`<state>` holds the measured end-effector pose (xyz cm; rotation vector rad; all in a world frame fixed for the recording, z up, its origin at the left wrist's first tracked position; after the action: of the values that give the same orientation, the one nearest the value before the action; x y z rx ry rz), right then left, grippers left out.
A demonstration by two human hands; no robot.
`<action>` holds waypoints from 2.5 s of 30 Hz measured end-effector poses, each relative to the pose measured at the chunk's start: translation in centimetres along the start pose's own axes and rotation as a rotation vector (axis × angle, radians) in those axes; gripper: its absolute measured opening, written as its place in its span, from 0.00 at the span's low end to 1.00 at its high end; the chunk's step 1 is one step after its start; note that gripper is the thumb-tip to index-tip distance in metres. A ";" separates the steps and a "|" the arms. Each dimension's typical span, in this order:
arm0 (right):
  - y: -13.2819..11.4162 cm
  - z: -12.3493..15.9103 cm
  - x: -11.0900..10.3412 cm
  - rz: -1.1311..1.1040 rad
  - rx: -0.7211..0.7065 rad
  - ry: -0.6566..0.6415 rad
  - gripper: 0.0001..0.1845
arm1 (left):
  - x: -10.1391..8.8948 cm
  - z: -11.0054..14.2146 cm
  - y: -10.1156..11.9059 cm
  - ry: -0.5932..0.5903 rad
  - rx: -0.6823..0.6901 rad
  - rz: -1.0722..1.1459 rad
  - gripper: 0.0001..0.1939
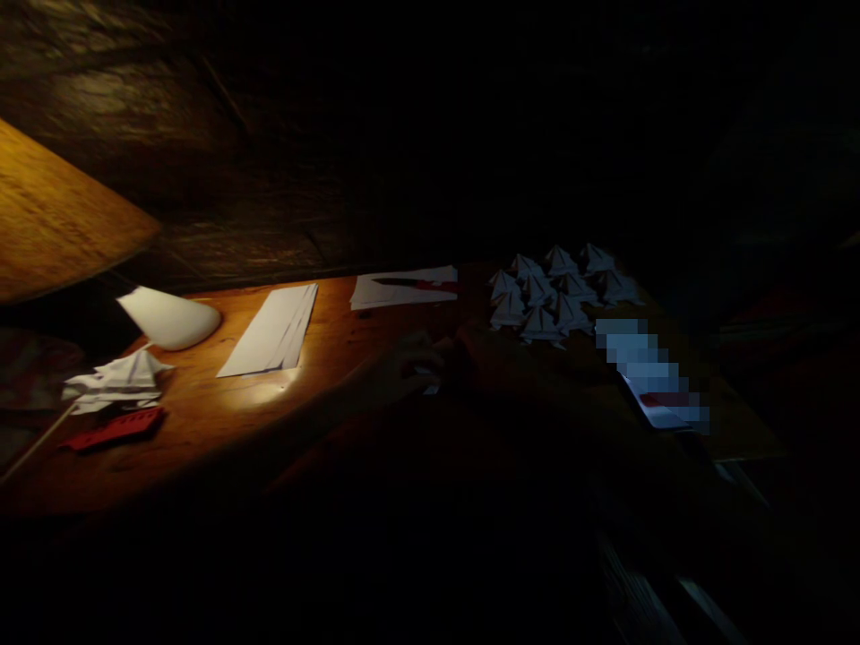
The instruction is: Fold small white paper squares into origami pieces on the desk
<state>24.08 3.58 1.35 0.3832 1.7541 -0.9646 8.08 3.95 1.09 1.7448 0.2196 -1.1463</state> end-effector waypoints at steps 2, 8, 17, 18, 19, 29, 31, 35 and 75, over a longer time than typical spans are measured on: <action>-0.2 0.1 0.0 0.025 -0.003 -0.009 0.08 | 0.2 0.4 -0.1 0.000 0.040 -0.011 0.04; -1.3 1.3 0.3 0.093 -0.075 0.083 0.12 | 0.8 1.7 0.3 0.005 0.163 -0.253 0.10; -4.9 3.8 0.9 0.436 -0.160 0.001 0.21 | 1.1 3.0 1.5 -0.049 0.197 -0.391 0.11; -5.1 3.9 0.8 0.461 -0.154 -0.012 0.21 | 1.2 3.1 1.7 -0.053 0.199 -0.412 0.11; -5.2 3.9 0.8 0.476 -0.148 -0.017 0.21 | 1.3 3.2 2.0 -0.053 0.201 -0.430 0.11; -3.1 4.2 0.1 0.288 -0.028 0.167 0.14 | 1.2 3.6 1.9 -0.037 0.171 -0.373 0.24; -2.2 4.7 -0.5 0.229 0.113 0.273 0.14 | 1.2 3.9 2.1 -0.050 0.190 -0.351 0.29; -1.0 4.8 -0.7 0.210 0.296 0.341 0.13 | 1.5 4.2 3.0 -0.045 0.159 -0.377 0.31; -2.7 2.8 0.0 0.232 0.048 0.323 0.10 | 0.9 3.7 1.3 0.010 0.123 -0.453 0.23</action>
<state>24.12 -0.21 2.13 0.7916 1.9237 -0.8109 7.12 0.03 1.05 1.8620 0.5836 -1.4991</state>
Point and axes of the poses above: each hand's wrist, its own z-axis away from the middle knuckle, its own x-axis out of the palm, y = z × x, the point moved 6 cm from there along -z, towards the middle knuckle, and after that the axes turned 11 degrees about -x, right-handed, at the moved point
